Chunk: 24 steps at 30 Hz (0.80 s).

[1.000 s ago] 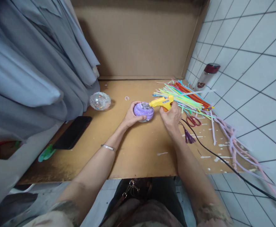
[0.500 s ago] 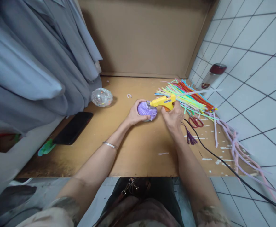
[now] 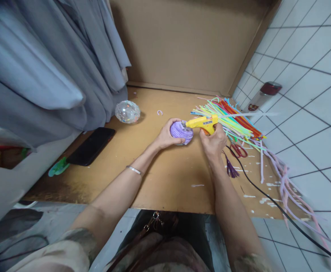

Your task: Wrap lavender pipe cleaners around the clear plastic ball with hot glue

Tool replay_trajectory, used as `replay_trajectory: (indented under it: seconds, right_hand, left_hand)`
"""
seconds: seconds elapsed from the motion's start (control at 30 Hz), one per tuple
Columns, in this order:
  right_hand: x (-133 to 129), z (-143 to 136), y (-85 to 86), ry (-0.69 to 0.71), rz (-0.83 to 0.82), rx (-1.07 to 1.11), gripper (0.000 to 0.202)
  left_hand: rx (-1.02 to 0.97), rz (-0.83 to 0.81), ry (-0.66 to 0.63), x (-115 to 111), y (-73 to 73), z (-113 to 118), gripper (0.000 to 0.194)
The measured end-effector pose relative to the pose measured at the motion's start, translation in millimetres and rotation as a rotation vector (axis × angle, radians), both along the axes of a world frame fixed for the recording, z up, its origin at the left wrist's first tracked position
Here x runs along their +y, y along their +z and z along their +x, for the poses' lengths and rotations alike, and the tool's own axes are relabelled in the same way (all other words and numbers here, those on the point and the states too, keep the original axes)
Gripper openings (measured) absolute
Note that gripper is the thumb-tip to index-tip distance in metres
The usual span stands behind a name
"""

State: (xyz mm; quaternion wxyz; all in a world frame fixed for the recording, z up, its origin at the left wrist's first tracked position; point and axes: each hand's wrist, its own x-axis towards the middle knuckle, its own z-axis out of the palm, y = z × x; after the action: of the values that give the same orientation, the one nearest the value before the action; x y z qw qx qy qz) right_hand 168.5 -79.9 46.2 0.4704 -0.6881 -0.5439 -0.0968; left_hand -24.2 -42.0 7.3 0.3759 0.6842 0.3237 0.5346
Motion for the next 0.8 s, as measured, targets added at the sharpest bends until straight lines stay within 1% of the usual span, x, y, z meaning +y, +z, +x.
replay_trajectory:
  seconds: [0.2, 0.63, 0.8]
  right_hand:
    - [-2.0, 1.1, 3.2, 0.039, 0.041, 0.009, 0.029]
    - [-2.9, 1.5, 5.2, 0.040, 0.013, 0.027, 0.029]
    - [-3.6, 1.7, 5.1, 0.049, 0.030, 0.018, 0.028]
  left_hand:
    - [0.020, -0.002, 0.015, -1.6, 1.4, -0.7, 0.076]
    - [0.009, -0.007, 0.015, 1.2, -1.1, 0.7, 0.076]
    - [0.009, -0.011, 0.019, 1.4, -0.8, 0.5, 0.076]
